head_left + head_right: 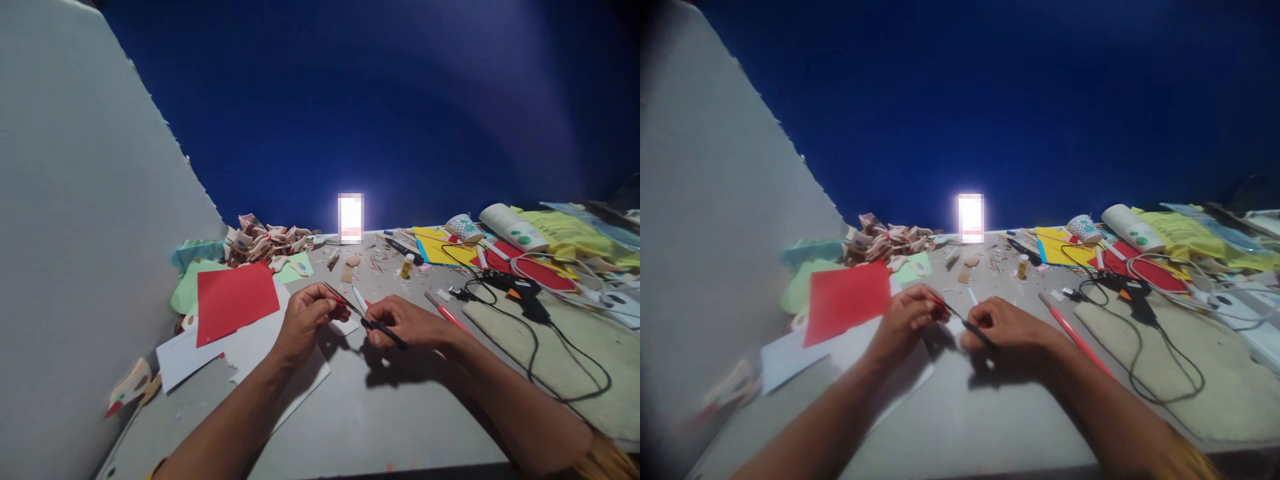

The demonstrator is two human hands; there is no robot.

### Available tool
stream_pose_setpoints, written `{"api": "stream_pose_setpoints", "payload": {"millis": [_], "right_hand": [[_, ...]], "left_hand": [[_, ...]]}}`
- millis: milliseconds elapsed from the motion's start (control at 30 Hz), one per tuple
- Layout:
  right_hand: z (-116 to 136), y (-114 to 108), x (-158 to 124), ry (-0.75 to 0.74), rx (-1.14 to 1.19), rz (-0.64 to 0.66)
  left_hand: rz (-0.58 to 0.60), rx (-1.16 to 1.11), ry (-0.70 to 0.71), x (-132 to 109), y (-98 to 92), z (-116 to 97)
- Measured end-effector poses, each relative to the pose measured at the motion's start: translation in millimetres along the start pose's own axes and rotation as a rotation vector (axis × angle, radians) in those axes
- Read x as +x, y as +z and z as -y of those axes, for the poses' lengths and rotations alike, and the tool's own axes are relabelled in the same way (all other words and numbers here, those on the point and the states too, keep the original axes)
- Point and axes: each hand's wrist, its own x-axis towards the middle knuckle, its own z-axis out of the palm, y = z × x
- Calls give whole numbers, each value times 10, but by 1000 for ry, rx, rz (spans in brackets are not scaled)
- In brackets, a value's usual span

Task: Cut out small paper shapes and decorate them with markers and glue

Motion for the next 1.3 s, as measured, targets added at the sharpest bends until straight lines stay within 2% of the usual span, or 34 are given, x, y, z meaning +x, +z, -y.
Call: {"api": "stream_pose_setpoints", "payload": {"millis": [100,167,500,867,1000,1100,1300], "right_hand": [[16,-62,19,-42,-165,127],[27,-101,24,-58,-213,140],[62,-150,5,6,-254,122],[0,-111,56,-24,-211,80],[2,-91,48,-8,-181,121],[12,-117,35,-16,-191,164],[23,-175,18,11,-251,161]], "left_hand": [[23,0,0,3,-8,-13],[33,12,-5,-2,-14,-22],[49,32,-44,2,-7,-50],[30,-51,-70,-16,6,-1],[13,-38,-64,-11,-8,8],[46,-10,-84,-7,-19,-12],[72,45,-125,3,-49,-39]]}}
